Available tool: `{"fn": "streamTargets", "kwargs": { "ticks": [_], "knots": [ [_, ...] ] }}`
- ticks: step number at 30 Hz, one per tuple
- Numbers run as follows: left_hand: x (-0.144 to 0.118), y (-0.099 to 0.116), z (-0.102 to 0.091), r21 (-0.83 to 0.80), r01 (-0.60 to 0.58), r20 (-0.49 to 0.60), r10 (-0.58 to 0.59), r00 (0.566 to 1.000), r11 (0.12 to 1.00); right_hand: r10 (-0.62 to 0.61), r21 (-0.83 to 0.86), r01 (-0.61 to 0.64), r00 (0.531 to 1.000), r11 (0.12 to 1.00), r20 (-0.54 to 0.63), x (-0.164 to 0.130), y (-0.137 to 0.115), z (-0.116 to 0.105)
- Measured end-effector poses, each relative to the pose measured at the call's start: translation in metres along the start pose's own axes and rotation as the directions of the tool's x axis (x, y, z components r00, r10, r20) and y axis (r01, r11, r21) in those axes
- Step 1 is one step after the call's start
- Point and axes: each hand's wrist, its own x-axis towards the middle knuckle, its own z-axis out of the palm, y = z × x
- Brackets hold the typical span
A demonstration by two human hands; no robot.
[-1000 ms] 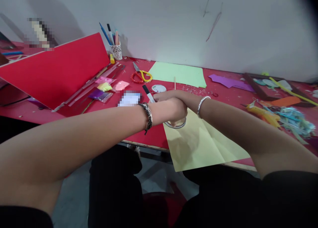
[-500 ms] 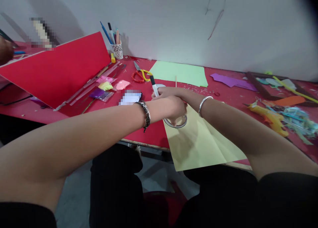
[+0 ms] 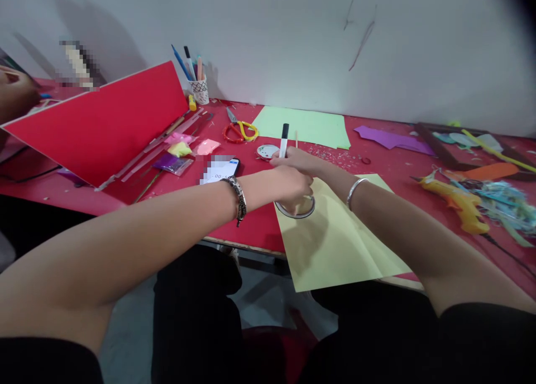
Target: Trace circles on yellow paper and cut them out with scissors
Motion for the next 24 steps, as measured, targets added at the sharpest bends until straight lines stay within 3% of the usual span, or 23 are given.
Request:
{"fn": "streamTargets", "kwargs": {
  "ticks": [8,16,24],
  "knots": [
    [-0.010,-0.007,0.005,-0.011,-0.012,-0.034,0.011,0.999,1.000,0.027,0.075,-0.013,0.983,0.997,-0.184,-0.013,0.020,-0.014],
    [-0.011,-0.003,-0.001,-0.032,0.058,-0.002,-0.058,0.998,0.998,0.076,0.177,-0.005,0.916,0.984,-0.395,-0.045,0.038,-0.015],
    [-0.010,-0.005,0.002,-0.009,0.049,0.001,-0.049,0.999,0.999,0.153,0.263,-0.028,0.869,0.964,-0.471,-0.082,0.041,-0.018]
  ]
}}
